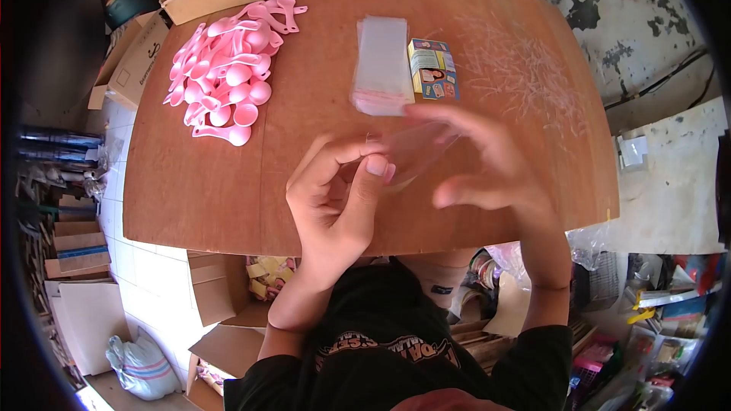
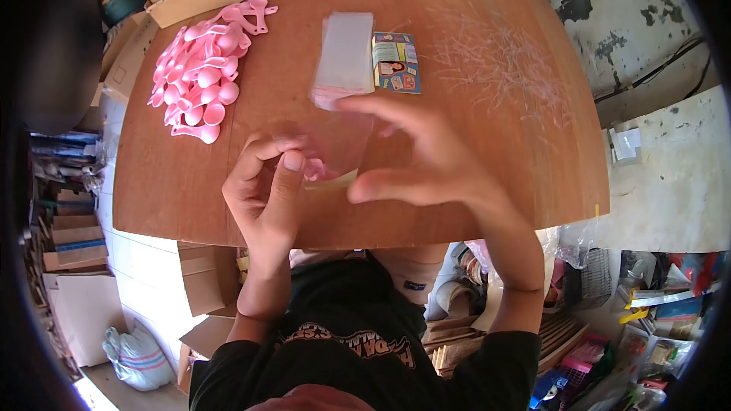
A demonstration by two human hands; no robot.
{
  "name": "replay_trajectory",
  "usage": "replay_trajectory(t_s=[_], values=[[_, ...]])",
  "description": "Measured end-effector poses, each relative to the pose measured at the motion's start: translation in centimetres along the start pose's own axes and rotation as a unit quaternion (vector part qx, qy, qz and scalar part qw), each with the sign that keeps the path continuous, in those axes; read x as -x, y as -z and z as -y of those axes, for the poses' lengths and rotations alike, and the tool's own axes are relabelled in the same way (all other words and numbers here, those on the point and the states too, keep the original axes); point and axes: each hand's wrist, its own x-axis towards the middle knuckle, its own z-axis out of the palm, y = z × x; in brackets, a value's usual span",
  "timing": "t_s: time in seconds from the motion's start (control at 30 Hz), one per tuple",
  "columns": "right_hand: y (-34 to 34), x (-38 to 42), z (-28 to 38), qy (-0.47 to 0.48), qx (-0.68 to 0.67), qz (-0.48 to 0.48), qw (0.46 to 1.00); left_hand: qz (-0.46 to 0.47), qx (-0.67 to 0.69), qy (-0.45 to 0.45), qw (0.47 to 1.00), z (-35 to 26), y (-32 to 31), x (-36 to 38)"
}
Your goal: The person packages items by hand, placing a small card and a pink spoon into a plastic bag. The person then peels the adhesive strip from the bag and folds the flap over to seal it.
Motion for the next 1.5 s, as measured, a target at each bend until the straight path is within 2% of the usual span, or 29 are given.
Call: replay_trajectory(t_s=[0.03,0.1,0.13,0.2,0.23,0.3,0.33,0.43,0.47,0.53,0.57,0.63,0.77,0.83,0.97,1.03,1.2,1.4,1.5], values=[[-1.7,-0.3,0.5,0.008,-0.046,-0.033,0.998,0.002,-0.002,0.001,1.0,0.1,0.0,-0.2],[-3.0,-0.9,0.5,-0.004,-0.053,-0.045,0.998,0.035,-0.032,-0.075,0.996,0.2,0.1,-0.4],[-2.8,-1.0,1.0,-0.004,-0.055,-0.046,0.997,0.036,-0.034,-0.075,0.996,0.2,0.1,-0.3],[-2.1,-1.6,2.3,0.161,0.045,-0.159,0.973,-0.009,0.083,-0.059,0.995,0.0,0.3,-0.3],[-2.2,-1.9,2.3,0.164,0.043,-0.155,0.973,-0.014,0.081,-0.061,0.995,0.0,0.6,-0.3],[-2.5,-2.4,2.3,0.09,-0.011,-0.127,0.988,0.052,0.012,-0.031,0.998,0.1,1.3,-0.4],[-2.0,-2.4,2.2,0.114,0.048,-0.11,0.986,0.082,-0.001,-0.044,0.996,0.4,1.3,-0.6],[-2.2,-2.1,1.7,0.119,0.014,-0.104,0.987,0.088,-0.084,-0.066,0.99,0.6,0.9,-0.8],[-2.4,-2.0,1.8,0.12,0.014,-0.103,0.987,0.087,-0.084,-0.066,0.99,0.6,0.8,-0.7],[-2.8,-1.7,2.0,0.014,-0.098,-0.094,0.991,0.083,-0.038,0.006,0.996,0.5,0.7,-0.6],[-2.8,-1.5,2.0,0.015,-0.098,-0.094,0.991,0.083,-0.038,0.006,0.996,0.6,0.7,-0.5],[-3.0,-1.2,1.8,-0.071,-0.249,-0.094,0.961,0.064,0.019,0.054,0.996,0.7,0.7,-0.4],[-3.9,-0.1,-0.3,-0.092,-0.275,-0.106,0.951,0.052,0.014,0.089,0.995,0.8,1.3,-0.3],[-4.3,0.5,-1.1,-0.144,-0.292,-0.096,0.941,0.054,0.041,0.099,0.993,0.8,1.3,-0.4],[-4.5,0.5,-1.2,-0.137,-0.278,-0.097,0.946,0.036,0.077,0.105,0.991,0.6,1.1,-0.3],[-4.7,0.4,-0.8,-0.149,-0.278,-0.098,0.944,0.018,0.114,0.152,0.982,0.6,1.7,-0.3],[-4.9,0.5,-0.8,-0.165,-0.249,-0.105,0.949,0.018,0.063,0.132,0.989,1.3,2.3,-0.1],[-5.2,1.0,-1.3,-0.111,-0.243,-0.143,0.953,0.01,0.116,0.114,0.987,1.6,2.6,-0.1],[-5.0,1.0,-1.5,-0.1,-0.284,-0.13,0.945,0.016,0.078,0.153,0.985,1.2,3.3,0.0]])
